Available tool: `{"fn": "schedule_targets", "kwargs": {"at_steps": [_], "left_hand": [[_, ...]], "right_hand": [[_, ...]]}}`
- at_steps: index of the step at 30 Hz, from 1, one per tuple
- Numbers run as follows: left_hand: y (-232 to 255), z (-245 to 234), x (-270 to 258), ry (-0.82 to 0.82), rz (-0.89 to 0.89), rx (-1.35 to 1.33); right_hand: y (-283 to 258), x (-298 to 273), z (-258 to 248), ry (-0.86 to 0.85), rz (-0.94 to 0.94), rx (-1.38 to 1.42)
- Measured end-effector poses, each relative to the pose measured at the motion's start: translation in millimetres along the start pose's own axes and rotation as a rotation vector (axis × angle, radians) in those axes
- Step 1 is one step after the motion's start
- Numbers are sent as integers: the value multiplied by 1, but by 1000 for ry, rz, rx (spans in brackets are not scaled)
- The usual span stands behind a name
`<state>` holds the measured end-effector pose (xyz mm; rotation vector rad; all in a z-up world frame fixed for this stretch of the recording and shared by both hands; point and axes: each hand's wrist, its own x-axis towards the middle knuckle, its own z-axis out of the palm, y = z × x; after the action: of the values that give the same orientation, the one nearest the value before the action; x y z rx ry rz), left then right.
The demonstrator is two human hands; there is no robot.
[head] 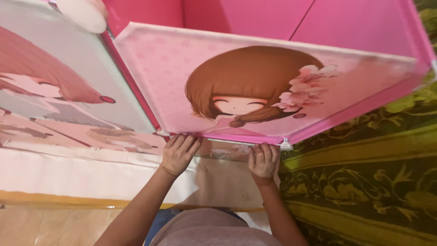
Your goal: The person assembles a modular storage unit by inserting printed fabric panels into a pink frame and securing them with white plastic connectors. They repeatedly align and press the panels into place, adjusting the frame and connectors to ensure a snug fit.
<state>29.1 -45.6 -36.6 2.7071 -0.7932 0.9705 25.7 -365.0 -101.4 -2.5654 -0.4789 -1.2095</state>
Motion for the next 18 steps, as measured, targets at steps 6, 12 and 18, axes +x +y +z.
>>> {"fn": "schedule_targets", "kwargs": {"at_steps": [6,12,18], "left_hand": [[14,-30,21,5,-16,-24],[40,-100,103,248,90,-82],[72,-166,212,452,181,-90]], "right_hand": [[-21,38,-40,-3,62,52],[-23,90,-81,162,137,53],[-29,141,-132,289,224,128]]}}
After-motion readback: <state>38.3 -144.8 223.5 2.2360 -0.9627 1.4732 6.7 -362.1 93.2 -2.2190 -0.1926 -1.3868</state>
